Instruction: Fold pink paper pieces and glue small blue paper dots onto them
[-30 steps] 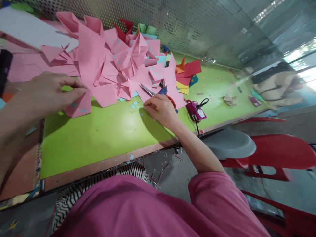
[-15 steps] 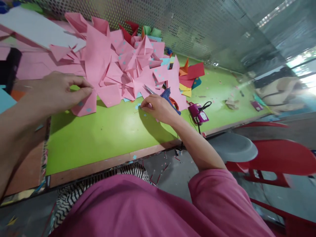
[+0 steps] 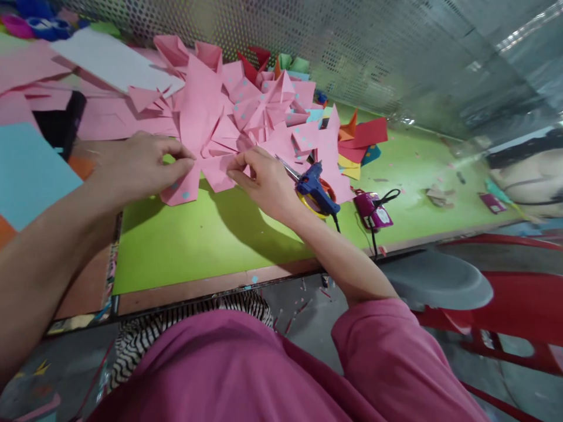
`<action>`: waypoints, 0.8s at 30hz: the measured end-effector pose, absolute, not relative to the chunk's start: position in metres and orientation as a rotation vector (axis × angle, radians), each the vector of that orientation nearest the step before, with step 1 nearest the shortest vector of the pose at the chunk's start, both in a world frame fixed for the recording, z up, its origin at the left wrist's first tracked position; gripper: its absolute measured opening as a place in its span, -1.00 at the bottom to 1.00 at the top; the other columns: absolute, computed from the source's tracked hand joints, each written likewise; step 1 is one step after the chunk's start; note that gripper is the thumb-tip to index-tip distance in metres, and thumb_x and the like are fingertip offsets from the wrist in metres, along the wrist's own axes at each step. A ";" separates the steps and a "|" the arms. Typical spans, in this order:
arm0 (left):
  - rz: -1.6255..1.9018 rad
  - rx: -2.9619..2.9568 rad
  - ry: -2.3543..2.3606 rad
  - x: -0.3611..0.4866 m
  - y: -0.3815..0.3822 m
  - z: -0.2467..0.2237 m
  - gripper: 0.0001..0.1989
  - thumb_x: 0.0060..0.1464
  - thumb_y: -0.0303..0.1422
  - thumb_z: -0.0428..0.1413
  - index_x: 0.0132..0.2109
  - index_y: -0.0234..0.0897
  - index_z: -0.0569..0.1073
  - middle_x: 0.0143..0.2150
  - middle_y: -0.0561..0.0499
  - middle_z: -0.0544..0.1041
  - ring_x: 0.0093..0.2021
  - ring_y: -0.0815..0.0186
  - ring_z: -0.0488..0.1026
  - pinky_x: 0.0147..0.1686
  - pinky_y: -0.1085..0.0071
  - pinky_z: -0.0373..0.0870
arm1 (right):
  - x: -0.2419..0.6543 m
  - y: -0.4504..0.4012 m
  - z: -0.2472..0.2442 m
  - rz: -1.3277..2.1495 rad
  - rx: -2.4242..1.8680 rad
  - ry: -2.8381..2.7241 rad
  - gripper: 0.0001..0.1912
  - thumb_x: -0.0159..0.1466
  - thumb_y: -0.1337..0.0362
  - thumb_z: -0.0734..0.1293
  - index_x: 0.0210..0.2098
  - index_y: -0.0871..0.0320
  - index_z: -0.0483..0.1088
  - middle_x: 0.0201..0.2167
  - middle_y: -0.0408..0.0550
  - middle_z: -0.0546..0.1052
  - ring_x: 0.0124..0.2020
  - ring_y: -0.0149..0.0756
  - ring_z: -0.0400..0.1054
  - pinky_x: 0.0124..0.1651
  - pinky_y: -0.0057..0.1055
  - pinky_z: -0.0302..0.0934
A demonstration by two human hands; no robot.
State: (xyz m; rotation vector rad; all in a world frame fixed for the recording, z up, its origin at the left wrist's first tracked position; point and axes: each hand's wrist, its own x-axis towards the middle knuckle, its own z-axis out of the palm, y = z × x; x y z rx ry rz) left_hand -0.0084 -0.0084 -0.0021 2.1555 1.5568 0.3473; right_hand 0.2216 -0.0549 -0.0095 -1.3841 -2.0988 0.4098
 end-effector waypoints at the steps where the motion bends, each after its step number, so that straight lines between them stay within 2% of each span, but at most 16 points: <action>1: 0.354 2.155 1.544 -0.008 -0.009 -0.002 -0.49 0.05 -0.01 -0.04 -0.07 -0.20 0.60 -0.28 0.00 0.58 -0.42 0.32 0.36 -0.25 0.34 0.28 | 0.214 -0.052 -0.012 0.399 -1.363 -2.096 -0.93 0.36 0.36 0.30 -0.28 0.15 0.41 -0.28 -0.09 0.49 -0.25 -0.34 0.32 -0.09 -0.32 0.22; 6: 0.372 2.124 1.530 -0.005 -0.011 -0.001 -0.54 0.08 -0.07 -0.03 -0.08 -0.21 0.62 -0.29 0.02 0.56 -0.32 0.29 0.44 -0.08 0.28 0.36 | 0.194 -0.047 -0.019 0.375 -1.377 -2.076 -0.91 0.36 0.38 0.28 -0.28 0.14 0.39 -0.27 -0.06 0.52 -0.23 -0.31 0.34 -0.10 -0.32 0.24; 11: 0.383 2.122 1.505 -0.003 -0.010 -0.002 -0.58 0.11 -0.11 -0.01 -0.10 -0.20 0.62 -0.27 0.04 0.57 -0.17 0.21 0.48 0.09 0.23 0.34 | 0.188 -0.047 -0.024 0.358 -1.437 -2.058 -0.95 0.36 0.38 0.29 -0.25 0.14 0.38 -0.20 -0.03 0.49 -0.21 -0.30 0.36 -0.15 -0.33 0.25; 17: 0.382 2.128 1.535 -0.004 -0.008 -0.005 -0.56 0.08 -0.09 -0.02 -0.10 -0.21 0.62 -0.29 0.04 0.55 -0.22 0.22 0.49 0.04 0.20 0.38 | 0.197 -0.049 -0.028 0.256 -1.377 -2.102 -0.90 0.42 0.21 0.31 -0.18 0.11 0.35 -0.19 -0.04 0.47 -0.16 -0.26 0.36 -0.12 -0.29 0.31; 21: 0.388 2.133 1.535 -0.004 -0.008 -0.006 -0.53 0.08 -0.07 -0.04 -0.09 -0.20 0.63 -0.27 0.07 0.55 -0.19 0.20 0.50 0.04 0.18 0.38 | 0.217 -0.056 -0.033 0.083 -1.233 -2.196 -0.86 0.47 0.26 0.22 -0.11 0.09 0.41 -0.20 -0.04 0.46 -0.12 -0.26 0.36 -0.04 -0.24 0.34; 24: 0.385 2.132 1.515 -0.005 -0.007 -0.008 -0.54 0.10 -0.09 -0.04 -0.06 -0.18 0.63 -0.24 0.07 0.56 -0.13 0.17 0.51 0.09 0.17 0.36 | 0.228 -0.059 -0.040 -0.078 -1.203 -2.322 -0.74 0.49 0.28 0.17 0.06 0.03 0.44 -0.12 -0.01 0.44 -0.08 -0.23 0.33 -0.08 -0.25 0.35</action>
